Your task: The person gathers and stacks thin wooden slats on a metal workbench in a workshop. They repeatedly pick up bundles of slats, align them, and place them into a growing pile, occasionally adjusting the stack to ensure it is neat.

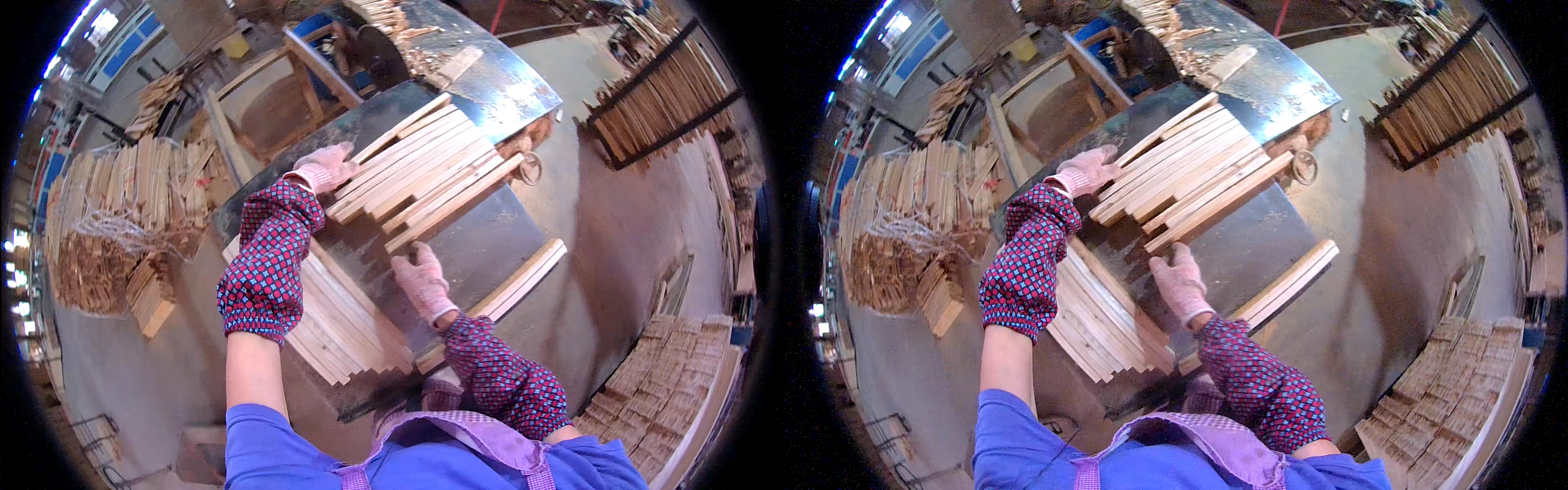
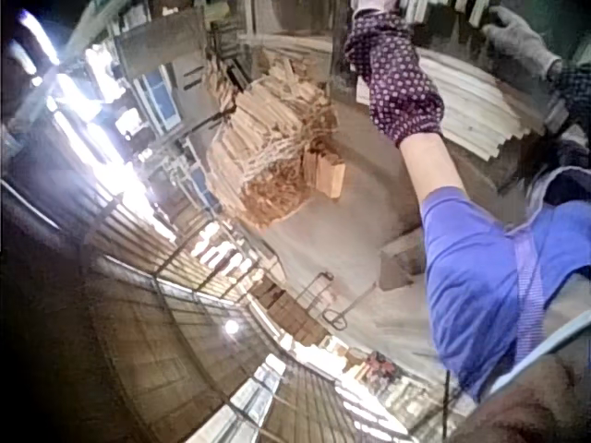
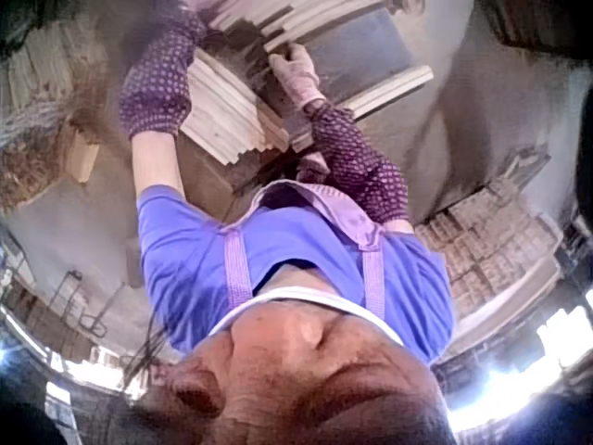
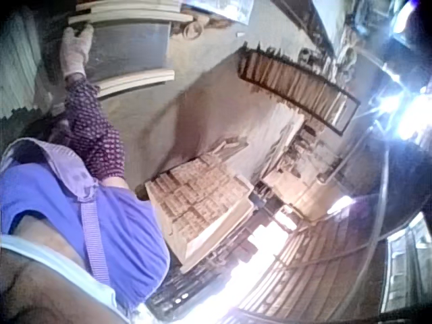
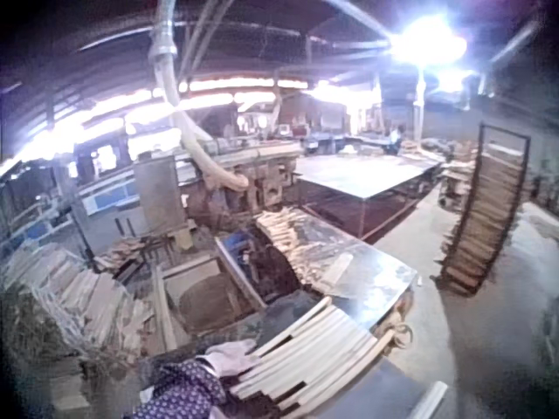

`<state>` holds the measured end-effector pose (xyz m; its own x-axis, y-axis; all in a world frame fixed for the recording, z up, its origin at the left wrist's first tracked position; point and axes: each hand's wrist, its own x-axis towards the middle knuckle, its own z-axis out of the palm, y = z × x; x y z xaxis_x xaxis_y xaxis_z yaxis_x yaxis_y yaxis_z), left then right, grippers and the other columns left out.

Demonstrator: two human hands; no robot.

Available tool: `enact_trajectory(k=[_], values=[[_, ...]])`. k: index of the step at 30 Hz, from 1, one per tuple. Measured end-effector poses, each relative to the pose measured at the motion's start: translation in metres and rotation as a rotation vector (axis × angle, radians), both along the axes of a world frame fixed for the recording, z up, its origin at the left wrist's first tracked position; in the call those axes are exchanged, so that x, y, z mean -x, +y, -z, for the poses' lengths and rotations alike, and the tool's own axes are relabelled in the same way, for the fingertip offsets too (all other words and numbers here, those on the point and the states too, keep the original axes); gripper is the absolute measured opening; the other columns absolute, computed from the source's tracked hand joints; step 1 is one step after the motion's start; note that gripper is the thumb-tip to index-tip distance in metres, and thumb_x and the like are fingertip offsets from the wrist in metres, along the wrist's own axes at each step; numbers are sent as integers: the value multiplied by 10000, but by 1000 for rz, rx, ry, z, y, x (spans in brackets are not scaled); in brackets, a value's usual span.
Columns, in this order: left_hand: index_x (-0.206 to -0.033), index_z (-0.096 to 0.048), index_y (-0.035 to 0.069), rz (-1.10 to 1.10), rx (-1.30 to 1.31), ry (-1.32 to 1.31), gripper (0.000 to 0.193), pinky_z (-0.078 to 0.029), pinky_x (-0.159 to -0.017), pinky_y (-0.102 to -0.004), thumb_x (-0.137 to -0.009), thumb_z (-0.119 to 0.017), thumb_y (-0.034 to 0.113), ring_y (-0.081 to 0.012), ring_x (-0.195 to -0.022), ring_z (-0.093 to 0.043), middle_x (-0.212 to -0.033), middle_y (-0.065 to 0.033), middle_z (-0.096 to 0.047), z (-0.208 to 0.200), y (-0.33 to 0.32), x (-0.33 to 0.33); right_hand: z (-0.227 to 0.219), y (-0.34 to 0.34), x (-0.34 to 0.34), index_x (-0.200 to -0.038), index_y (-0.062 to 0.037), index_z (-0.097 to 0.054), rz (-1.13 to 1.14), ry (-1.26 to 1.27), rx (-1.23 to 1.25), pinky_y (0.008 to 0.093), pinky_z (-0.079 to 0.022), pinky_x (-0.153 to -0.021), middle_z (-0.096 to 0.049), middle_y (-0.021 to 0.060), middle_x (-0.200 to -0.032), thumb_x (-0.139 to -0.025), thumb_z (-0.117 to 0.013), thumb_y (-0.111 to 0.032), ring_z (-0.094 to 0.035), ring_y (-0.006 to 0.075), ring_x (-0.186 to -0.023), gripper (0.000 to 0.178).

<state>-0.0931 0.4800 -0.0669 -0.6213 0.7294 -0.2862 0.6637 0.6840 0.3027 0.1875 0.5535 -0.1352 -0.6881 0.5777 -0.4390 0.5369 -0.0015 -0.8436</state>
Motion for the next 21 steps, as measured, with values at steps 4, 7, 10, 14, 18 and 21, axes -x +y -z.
enact_trajectory(k=[4, 7, 10, 14, 18, 21], values=[[-1388, -437, 42, -163, -129, -93, 587, -346, -1096, -358, -917, -535, 378, -308, -1315, -440, -1406, -163, -483, -16, -32, -13, -37, 27, -47, -1251, -4, -541, 0, 179, 136, 312, -499, -824, -646, 109, -1003, -836, -659, -208, -615, 177, -941, 477], [-1328, -493, 26, -232, -473, -335, 415, -427, -973, -328, -971, -483, 237, -238, -1163, -522, -1338, -148, -534, -18, -101, -37, -65, 58, -94, -1281, 0, -510, -43, 151, -132, 325, -507, -823, -654, 131, -1017, -855, -669, -220, -627, 197, -920, 505], [-1380, -432, 45, -359, -748, -383, 439, -523, -627, -248, -959, -516, 136, -131, -723, -600, -1125, -121, -642, -39, -130, -122, -64, 102, -131, -1291, 4, -496, 9, -31, -414, 335, -508, -811, -655, 146, -1009, -848, -676, -237, -635, 215, -909, 535], [-1500, -225, 58, -16, -416, -373, 737, -489, -711, -322, -872, -573, 224, -229, -816, -534, -1181, -155, -493, -30, -88, -253, -39, 134, -173, -1257, 9, -520, 177, -133, -563, 338, -506, -782, -644, 118, -932, -832, -686, -245, -624, 210, -847, 522], [-1504, -136, -6, 179, -164, -356, 925, -440, -1002, -419, -821, -614, 395, -369, -1220, -527, -1505, -215, -319, -9, 14, -350, 3, 140, -195, -1225, 3, -540, 380, -6, -356, 309, -501, -739, -635, 61, -920, -832, -687, -224, -597, 154, -811, 477], [-1399, -330, 10, 142, 1, -295, 777, -454, -981, -412, -799, -644, 393, -372, -1157, -568, -1348, -199, -497, 15, 60, -358, -31, 117, -177, -1231, 6, -550, 563, 25, -94, 283, -500, -681, -631, 53, -937, -863, -656, -200, -586, 130, -744, 435]])
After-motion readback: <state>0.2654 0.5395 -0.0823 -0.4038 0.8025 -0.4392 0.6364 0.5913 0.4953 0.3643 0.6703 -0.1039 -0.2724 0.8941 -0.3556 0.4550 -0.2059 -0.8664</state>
